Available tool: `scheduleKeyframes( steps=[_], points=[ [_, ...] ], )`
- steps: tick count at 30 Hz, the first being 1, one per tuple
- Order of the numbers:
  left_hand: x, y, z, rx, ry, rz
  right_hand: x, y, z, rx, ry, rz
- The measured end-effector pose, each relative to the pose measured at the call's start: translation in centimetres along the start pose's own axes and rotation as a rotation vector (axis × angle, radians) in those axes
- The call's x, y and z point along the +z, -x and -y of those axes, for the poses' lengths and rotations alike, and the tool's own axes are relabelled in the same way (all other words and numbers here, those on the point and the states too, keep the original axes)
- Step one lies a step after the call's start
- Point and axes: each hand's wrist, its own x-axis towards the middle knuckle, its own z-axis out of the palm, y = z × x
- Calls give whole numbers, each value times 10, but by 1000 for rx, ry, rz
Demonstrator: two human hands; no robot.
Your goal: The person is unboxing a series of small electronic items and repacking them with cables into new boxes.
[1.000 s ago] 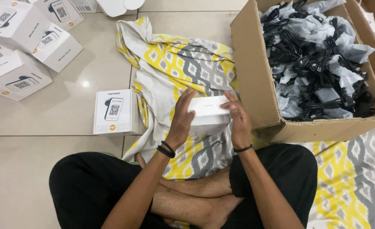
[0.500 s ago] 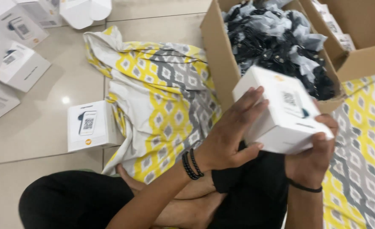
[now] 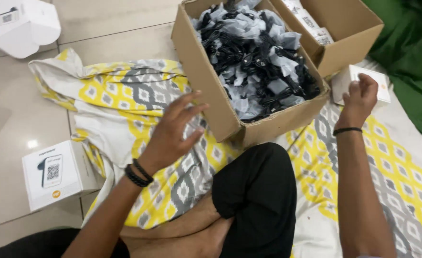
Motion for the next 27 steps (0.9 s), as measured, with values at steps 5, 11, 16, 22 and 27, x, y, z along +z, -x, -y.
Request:
scheduleKeyframes(
  steps=[5, 11, 16, 22, 27],
  points=[
    [-90, 94, 83, -313, -385, -142, 155, 185, 113, -240, -162, 763],
    [-136, 257, 168, -1554, -219, -689, 326, 419, 39, 282, -229, 1526],
    [-128, 252, 140, -1480, -182, -666, 357, 506, 51, 450, -126, 1620],
    [-140, 190, 82, -939, -82, -689, 319, 433, 80, 640, -432, 1405],
    [-99, 157, 69, -758, 593, -623, 269, 338, 64, 475, -389, 1256]
  ],
)
